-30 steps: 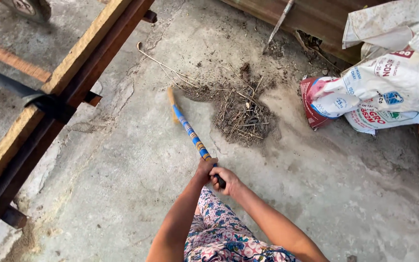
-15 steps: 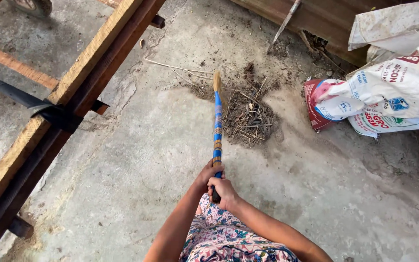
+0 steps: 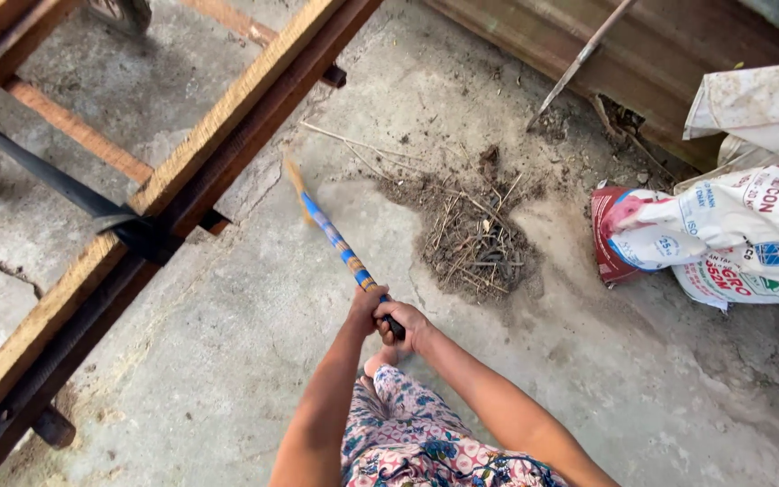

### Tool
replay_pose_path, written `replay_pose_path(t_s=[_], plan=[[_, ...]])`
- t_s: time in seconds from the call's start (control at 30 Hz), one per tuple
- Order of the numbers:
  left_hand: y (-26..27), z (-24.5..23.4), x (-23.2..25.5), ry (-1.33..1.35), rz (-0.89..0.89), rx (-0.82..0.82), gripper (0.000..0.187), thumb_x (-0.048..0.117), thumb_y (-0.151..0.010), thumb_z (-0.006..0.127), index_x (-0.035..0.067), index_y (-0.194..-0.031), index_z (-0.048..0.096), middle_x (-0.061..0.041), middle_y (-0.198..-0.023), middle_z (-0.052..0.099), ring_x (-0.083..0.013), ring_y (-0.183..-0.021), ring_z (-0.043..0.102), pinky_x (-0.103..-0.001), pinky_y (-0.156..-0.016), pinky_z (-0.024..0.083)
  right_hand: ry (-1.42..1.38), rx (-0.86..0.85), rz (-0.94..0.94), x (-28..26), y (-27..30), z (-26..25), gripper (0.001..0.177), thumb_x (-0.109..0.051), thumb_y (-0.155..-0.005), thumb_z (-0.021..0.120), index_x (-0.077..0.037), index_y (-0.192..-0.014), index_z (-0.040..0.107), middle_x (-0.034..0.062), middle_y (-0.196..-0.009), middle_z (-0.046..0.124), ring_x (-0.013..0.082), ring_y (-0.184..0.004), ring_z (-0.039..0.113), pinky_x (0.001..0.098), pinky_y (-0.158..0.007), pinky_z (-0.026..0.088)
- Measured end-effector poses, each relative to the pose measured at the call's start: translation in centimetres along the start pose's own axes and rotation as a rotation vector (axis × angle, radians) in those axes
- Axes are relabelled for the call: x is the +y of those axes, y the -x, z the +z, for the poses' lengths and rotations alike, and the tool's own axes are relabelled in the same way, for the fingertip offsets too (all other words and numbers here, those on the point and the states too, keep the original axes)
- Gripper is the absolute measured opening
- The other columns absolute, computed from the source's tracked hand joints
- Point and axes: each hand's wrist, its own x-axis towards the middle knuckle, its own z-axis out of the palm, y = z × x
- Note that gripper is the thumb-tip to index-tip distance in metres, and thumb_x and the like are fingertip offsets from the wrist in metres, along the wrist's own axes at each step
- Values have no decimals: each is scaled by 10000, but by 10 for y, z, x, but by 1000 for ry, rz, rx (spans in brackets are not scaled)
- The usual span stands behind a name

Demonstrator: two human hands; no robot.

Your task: Sweeping and clearing dirt and debris from a concrete floor using a long-handled brush.

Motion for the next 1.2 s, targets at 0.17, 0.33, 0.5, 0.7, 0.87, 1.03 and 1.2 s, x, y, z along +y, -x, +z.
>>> replay_pose_path(t_s=[0.17, 0.33, 0.5, 0.7, 0.87, 1.03, 1.2], plan=[[16, 33, 9, -157, -115, -148, 357, 178, -875, 718, 128, -1121, 465, -96, -813, 615, -220, -654, 599, -409, -508, 510, -141, 53, -3, 10, 8, -23, 148, -160, -896, 644, -130, -789, 546, -33, -605, 558, 54, -460, 530, 198, -386, 421], [-1, 42, -11, -24, 70, -479, 323, 170, -901, 738, 33, -1099, 523, -84, -797, 630, -192, -659, 614, -348, -556, 541, -101, 214, -130, 6, 33, -6, 139, -146, -856, 647, -108, -770, 546, -1, -584, 552, 99, -435, 502, 246, -376, 409], [47, 28, 33, 0, 47, -472, 339, 184, -906, 744, 91, -1129, 507, -62, -775, 611, -172, -648, 611, -326, -573, 535, -68, 239, -155, 4, 45, 31, 99, -112, -838, 637, -76, -786, 562, 36, -615, 568, 138, -486, 542, 290, -406, 431], [23, -23, 64, 104, 125, -194, 388, 174, -877, 726, 85, -1126, 442, -95, -752, 603, -213, -612, 614, -386, -547, 541, 1, 118, 24, -26, 11, 74, 124, -125, -856, 654, -88, -789, 557, 20, -599, 548, 116, -463, 506, 259, -386, 422], [-29, -61, 89, 70, 22, 57, 361, 196, -854, 728, 42, -1092, 505, -93, -769, 631, -210, -597, 606, -388, -491, 513, 110, -12, 116, -62, -58, 80, 147, -167, -879, 648, -123, -780, 549, -14, -595, 553, 71, -452, 517, 218, -364, 418], [-50, -41, 85, 96, 0, 93, 339, 181, -838, 734, 26, -1065, 535, -108, -796, 632, -212, -597, 600, -381, -460, 496, 42, -152, 170, -72, -69, 56, 106, -146, -887, 614, -133, -799, 556, -28, -625, 586, 45, -479, 560, 179, -371, 426], [-28, 9, 106, -206, -125, -147, 338, 183, -837, 733, 98, -1069, 503, -94, -815, 626, -209, -670, 621, -387, -551, 533, -137, 47, -16, -68, -31, 47, 129, -157, -890, 639, -147, -783, 568, -37, -604, 576, 60, -459, 538, 213, -383, 421]])
